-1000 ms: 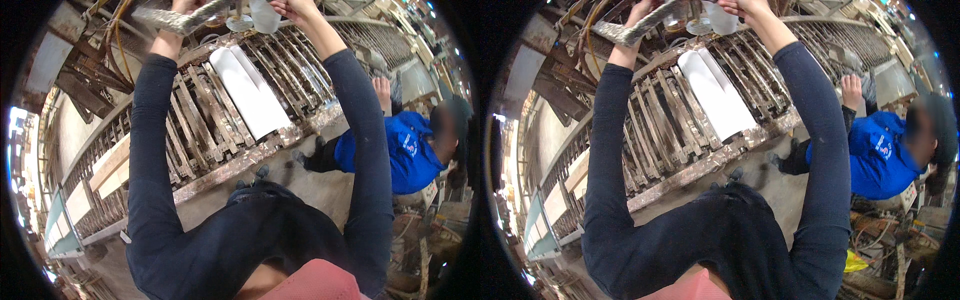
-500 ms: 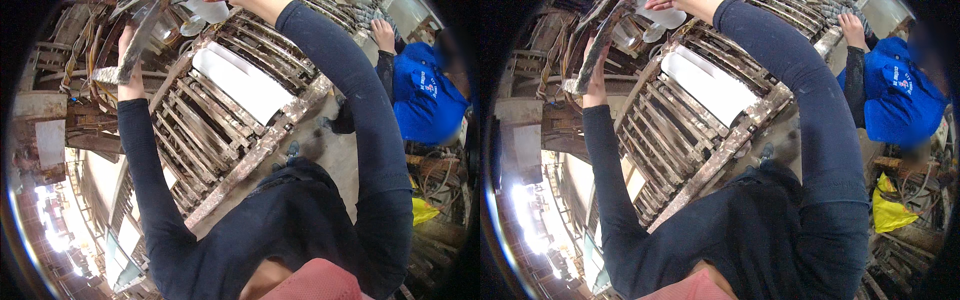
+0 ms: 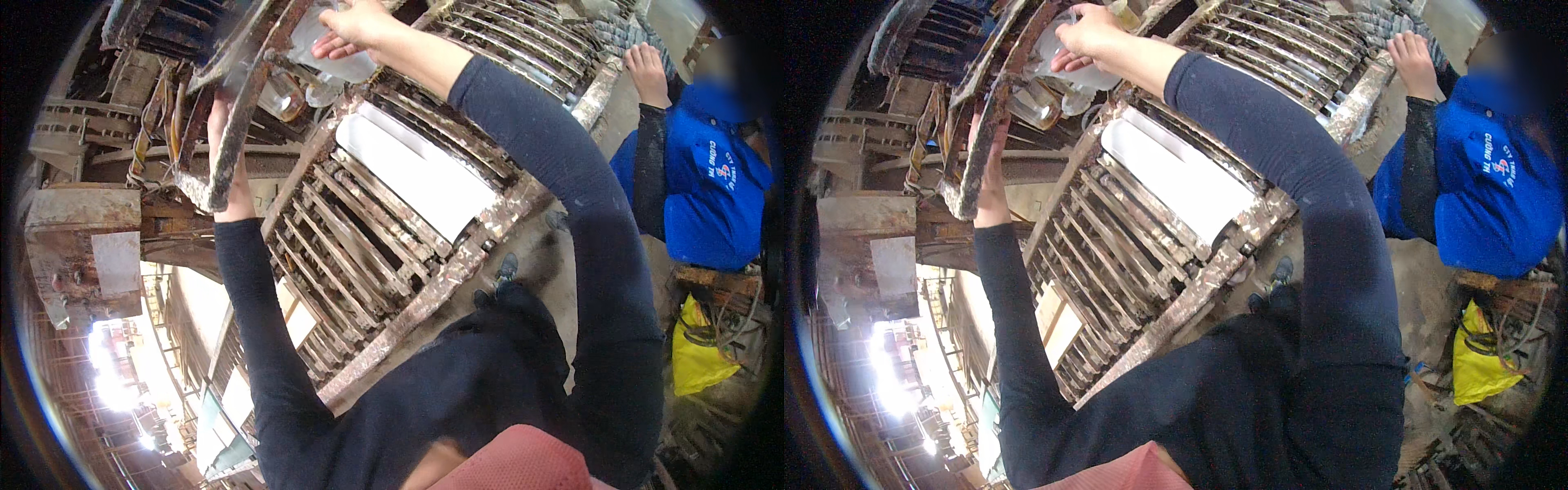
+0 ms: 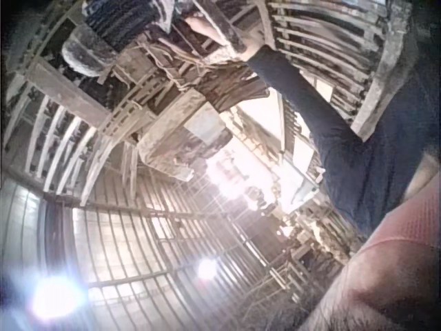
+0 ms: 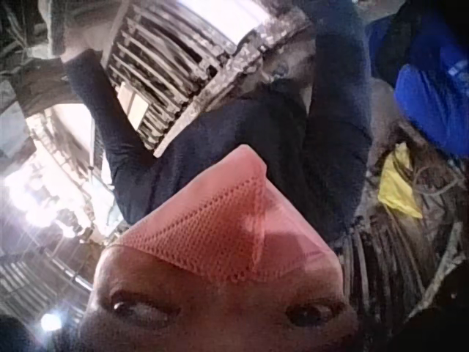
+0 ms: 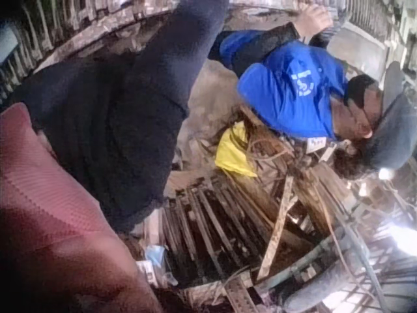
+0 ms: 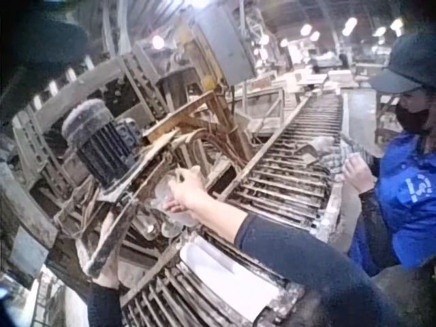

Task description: The person walks through a workshop carrying two cups, one with a white liquid and one with a yellowish liquid. They approach a conveyor belt and pour both liquids into a machine hopper while another worker operates the machinery nearby.

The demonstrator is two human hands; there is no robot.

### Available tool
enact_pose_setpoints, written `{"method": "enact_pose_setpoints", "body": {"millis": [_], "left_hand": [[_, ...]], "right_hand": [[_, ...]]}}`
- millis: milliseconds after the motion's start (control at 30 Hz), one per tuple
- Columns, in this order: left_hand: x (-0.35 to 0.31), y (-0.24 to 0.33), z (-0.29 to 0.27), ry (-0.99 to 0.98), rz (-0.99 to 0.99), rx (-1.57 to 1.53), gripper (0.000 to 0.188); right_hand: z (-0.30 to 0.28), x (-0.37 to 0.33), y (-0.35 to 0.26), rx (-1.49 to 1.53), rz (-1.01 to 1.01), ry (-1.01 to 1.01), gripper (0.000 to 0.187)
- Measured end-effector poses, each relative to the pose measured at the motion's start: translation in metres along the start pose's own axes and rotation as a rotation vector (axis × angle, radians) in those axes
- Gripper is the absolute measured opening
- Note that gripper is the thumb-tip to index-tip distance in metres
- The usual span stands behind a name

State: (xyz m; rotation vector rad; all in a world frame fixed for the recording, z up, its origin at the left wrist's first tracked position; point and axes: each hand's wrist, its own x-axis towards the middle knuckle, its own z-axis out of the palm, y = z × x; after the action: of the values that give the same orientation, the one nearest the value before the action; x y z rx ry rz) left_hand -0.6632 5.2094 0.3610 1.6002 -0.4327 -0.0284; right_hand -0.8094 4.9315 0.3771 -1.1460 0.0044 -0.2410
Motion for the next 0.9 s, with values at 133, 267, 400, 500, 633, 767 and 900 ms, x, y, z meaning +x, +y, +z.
{"method": "enact_pose_setpoints", "body": {"millis": [133,267,400,500,633,767,900], "left_hand": [[0.014,0.001,0.007,0.060,-0.118,-0.146,0.027],[0.013,0.006,0.019,0.101,-0.156,-0.291,0.025],[0.004,0.007,0.008,0.070,-0.174,-0.342,0.025],[0.001,0.008,0.016,0.093,-0.134,-0.208,0.025],[0.003,0.005,0.019,0.079,-0.137,-0.072,0.028],[0.000,0.001,-0.001,0.055,-0.136,-0.305,0.025],[0.004,-0.004,-0.005,0.121,-0.160,-0.318,0.025]], "right_hand": [[-0.009,-0.008,-0.001,-0.003,-0.094,-0.038,0.054],[-0.013,-0.007,-0.004,-0.040,-0.024,-0.050,0.054],[-0.007,-0.011,-0.004,-0.031,-0.014,-0.090,0.055],[-0.012,-0.008,-0.006,-0.036,-0.003,-0.078,0.055],[-0.014,-0.007,-0.007,-0.025,0.023,-0.082,0.057],[-0.012,-0.011,-0.009,0.025,0.031,-0.112,0.061],[-0.012,-0.010,-0.011,0.010,0.053,-0.108,0.062]]}}
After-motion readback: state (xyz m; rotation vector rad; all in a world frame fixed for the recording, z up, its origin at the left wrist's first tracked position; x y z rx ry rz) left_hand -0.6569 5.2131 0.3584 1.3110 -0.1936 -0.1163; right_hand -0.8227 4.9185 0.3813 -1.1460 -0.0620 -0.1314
